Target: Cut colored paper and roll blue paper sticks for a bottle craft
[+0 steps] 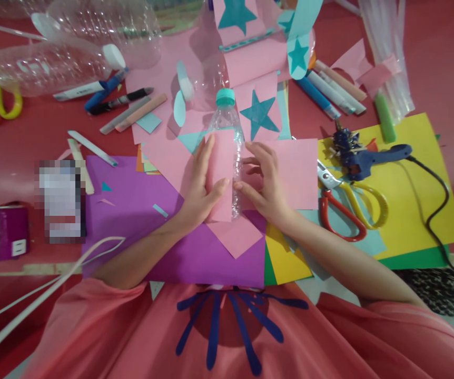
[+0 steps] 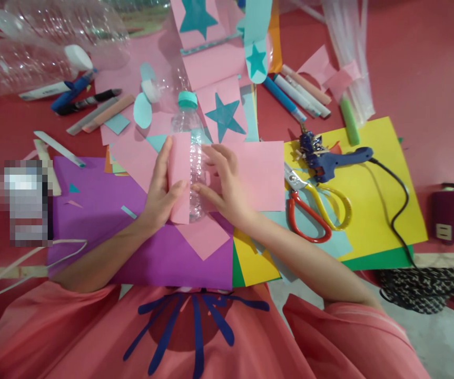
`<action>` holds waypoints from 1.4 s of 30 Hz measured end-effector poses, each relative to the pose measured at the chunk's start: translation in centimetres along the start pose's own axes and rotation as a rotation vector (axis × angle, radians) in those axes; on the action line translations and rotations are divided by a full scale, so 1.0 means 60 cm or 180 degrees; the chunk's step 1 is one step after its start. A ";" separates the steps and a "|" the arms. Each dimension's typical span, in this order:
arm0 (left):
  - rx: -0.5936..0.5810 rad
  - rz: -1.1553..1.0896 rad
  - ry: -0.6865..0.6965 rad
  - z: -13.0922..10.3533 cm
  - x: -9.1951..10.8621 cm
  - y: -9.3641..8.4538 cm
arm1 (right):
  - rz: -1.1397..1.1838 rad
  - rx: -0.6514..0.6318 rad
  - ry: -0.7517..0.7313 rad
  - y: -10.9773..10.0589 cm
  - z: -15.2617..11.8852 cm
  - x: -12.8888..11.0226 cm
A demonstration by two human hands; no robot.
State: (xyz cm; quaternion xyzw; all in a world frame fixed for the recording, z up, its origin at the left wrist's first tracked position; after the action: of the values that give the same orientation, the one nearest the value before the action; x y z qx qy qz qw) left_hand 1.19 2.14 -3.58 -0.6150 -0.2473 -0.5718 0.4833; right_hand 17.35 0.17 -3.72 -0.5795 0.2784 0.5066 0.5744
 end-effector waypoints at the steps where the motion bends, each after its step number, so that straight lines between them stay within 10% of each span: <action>1: 0.0034 -0.0073 -0.0023 0.000 0.003 0.001 | -0.0134 -0.0003 -0.0051 -0.002 0.000 -0.005; 42: 0.0152 -0.2631 -0.1417 0.006 0.014 0.001 | -0.0229 -0.0448 -0.0358 -0.017 0.001 -0.012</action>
State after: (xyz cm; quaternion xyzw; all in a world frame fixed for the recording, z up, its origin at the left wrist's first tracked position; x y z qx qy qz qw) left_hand 1.59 2.26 -2.77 -0.5613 -0.5822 -0.5648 0.1643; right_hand 18.04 0.22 -2.68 -0.5987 0.1885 0.5357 0.5649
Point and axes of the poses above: each hand's wrist, its own z-axis towards the middle knuckle, its own y-axis out of the palm, x = y × z, the point moved 3 cm from there along z, towards the middle knuckle, and after that the axes turned 8 degrees about -x, right-handed, at the moved point
